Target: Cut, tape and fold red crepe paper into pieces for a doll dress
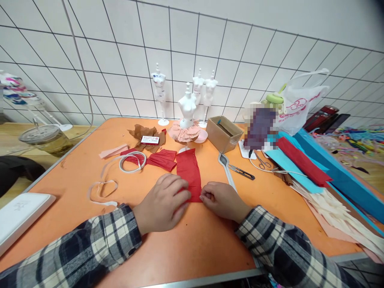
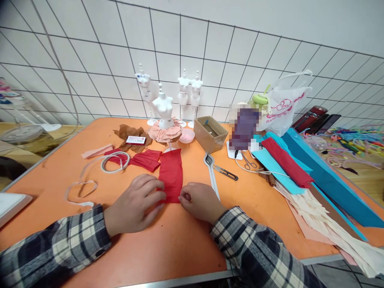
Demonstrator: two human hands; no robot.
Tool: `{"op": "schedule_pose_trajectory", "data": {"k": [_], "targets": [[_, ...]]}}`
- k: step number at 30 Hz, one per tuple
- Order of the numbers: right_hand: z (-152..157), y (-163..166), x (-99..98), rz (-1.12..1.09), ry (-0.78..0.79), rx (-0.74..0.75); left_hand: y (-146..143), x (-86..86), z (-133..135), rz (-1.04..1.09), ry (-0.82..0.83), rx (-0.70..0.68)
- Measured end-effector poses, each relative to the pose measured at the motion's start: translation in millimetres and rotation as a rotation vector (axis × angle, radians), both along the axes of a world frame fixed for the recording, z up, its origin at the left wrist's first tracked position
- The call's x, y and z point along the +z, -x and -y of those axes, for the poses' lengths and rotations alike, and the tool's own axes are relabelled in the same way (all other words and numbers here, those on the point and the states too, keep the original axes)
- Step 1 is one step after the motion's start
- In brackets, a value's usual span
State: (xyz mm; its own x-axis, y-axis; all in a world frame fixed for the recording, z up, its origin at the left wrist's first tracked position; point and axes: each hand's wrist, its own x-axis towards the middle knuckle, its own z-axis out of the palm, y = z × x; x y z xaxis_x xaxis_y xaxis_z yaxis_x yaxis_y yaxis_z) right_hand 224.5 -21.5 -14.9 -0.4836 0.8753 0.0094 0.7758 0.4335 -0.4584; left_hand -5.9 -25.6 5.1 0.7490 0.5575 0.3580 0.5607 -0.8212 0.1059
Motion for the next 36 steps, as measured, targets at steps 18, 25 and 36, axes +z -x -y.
{"op": "schedule_pose_trajectory", "data": {"k": [18,25,36], "targets": [[1,-7,-0.1,-0.099,-0.085,-0.014,-3,-10.4,-6,-0.186,0.033,-0.040],[2,-10,4.3,-0.220,-0.248,0.284,2,-1.8,-6,0.096,0.345,-0.049],[-6,-13,41.1,-0.840,0.681,0.029,10,5.2,-4,0.566,1.625,-0.126]]}}
